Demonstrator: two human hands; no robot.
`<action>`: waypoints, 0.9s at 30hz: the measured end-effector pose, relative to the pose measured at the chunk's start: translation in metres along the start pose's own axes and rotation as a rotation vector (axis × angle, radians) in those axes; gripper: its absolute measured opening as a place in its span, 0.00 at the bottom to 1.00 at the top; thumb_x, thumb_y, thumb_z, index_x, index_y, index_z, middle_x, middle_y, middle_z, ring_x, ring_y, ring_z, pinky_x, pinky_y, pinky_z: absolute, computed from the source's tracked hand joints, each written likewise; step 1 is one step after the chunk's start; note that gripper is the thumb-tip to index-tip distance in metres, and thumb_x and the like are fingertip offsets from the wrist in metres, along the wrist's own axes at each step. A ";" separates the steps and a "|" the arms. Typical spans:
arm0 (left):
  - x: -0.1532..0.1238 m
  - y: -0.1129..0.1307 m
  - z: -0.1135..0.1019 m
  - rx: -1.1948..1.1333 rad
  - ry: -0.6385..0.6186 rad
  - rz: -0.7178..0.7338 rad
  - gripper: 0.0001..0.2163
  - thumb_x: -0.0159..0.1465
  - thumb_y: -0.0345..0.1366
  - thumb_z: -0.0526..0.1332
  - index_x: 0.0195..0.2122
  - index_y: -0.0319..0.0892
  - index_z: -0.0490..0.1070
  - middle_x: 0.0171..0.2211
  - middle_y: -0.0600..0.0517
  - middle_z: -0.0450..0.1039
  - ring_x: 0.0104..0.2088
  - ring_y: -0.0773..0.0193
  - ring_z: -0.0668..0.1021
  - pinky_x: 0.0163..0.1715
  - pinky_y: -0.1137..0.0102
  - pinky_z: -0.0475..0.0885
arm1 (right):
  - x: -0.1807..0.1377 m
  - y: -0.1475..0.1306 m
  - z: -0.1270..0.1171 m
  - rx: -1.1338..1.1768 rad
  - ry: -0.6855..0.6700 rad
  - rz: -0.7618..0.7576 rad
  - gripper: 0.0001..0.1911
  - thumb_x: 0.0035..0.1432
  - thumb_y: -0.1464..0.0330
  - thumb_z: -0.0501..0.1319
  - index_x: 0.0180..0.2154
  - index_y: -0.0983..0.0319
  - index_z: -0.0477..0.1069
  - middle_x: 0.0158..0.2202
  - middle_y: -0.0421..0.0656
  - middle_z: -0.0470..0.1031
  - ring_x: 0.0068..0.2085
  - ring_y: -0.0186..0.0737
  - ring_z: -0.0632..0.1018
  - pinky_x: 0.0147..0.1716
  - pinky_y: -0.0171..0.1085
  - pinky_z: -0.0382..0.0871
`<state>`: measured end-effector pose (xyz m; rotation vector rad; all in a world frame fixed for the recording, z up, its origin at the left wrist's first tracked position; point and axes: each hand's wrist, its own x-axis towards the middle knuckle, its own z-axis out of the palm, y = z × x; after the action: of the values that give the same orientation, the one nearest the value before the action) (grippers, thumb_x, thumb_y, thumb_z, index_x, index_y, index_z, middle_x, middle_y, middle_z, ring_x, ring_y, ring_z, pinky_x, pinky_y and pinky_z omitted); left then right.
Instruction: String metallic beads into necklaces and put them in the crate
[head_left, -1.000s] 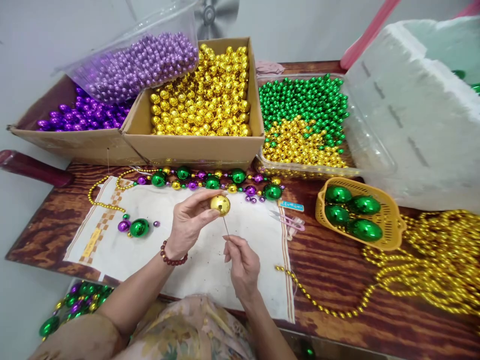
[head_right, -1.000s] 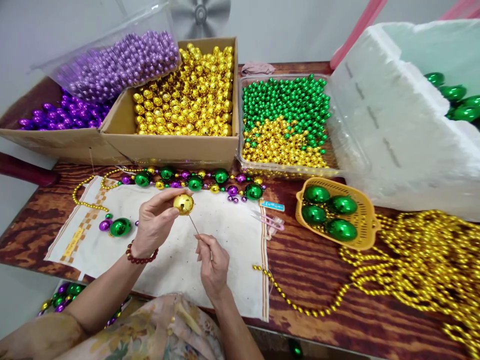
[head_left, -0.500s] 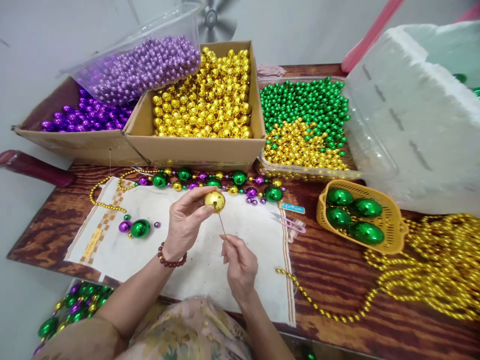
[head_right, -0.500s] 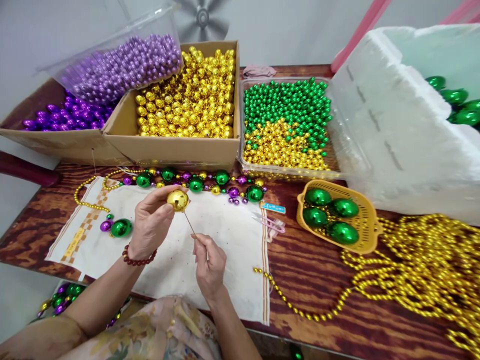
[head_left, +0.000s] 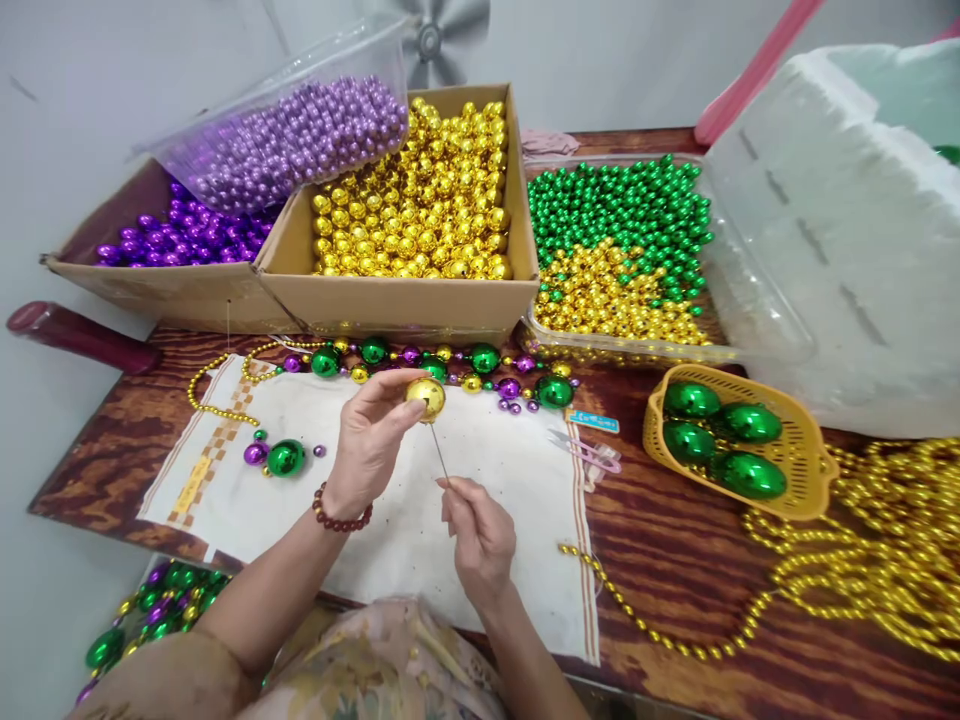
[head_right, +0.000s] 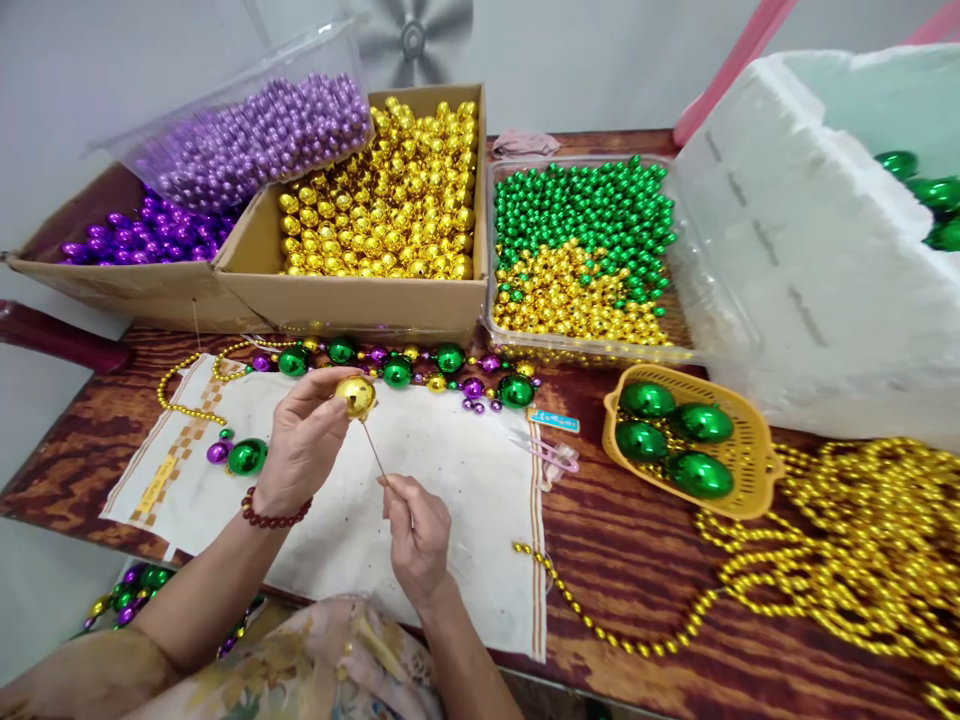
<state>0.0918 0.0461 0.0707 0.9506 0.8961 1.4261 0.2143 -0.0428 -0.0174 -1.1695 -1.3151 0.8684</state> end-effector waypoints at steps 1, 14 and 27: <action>0.001 -0.001 -0.001 -0.011 0.000 -0.027 0.11 0.55 0.38 0.72 0.39 0.45 0.80 0.37 0.50 0.79 0.35 0.66 0.78 0.35 0.72 0.76 | -0.001 -0.001 0.001 0.002 -0.002 0.012 0.12 0.67 0.69 0.53 0.41 0.62 0.75 0.23 0.38 0.70 0.21 0.32 0.70 0.23 0.33 0.64; -0.014 -0.037 0.001 0.047 -0.100 -0.167 0.13 0.56 0.35 0.71 0.43 0.43 0.77 0.41 0.49 0.78 0.38 0.66 0.78 0.38 0.73 0.73 | 0.028 -0.013 0.000 0.341 0.080 0.333 0.09 0.64 0.64 0.60 0.36 0.63 0.73 0.25 0.39 0.73 0.23 0.31 0.74 0.24 0.31 0.70; -0.027 -0.063 -0.013 0.414 -0.383 -0.281 0.16 0.62 0.41 0.66 0.51 0.42 0.74 0.46 0.46 0.76 0.45 0.61 0.77 0.48 0.69 0.71 | -0.003 0.015 -0.019 0.417 0.217 0.530 0.10 0.56 0.62 0.65 0.34 0.63 0.75 0.26 0.42 0.79 0.23 0.35 0.77 0.23 0.32 0.67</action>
<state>0.1047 0.0233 0.0060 1.2956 1.0036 0.7956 0.2347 -0.0444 -0.0304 -1.2463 -0.6052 1.2830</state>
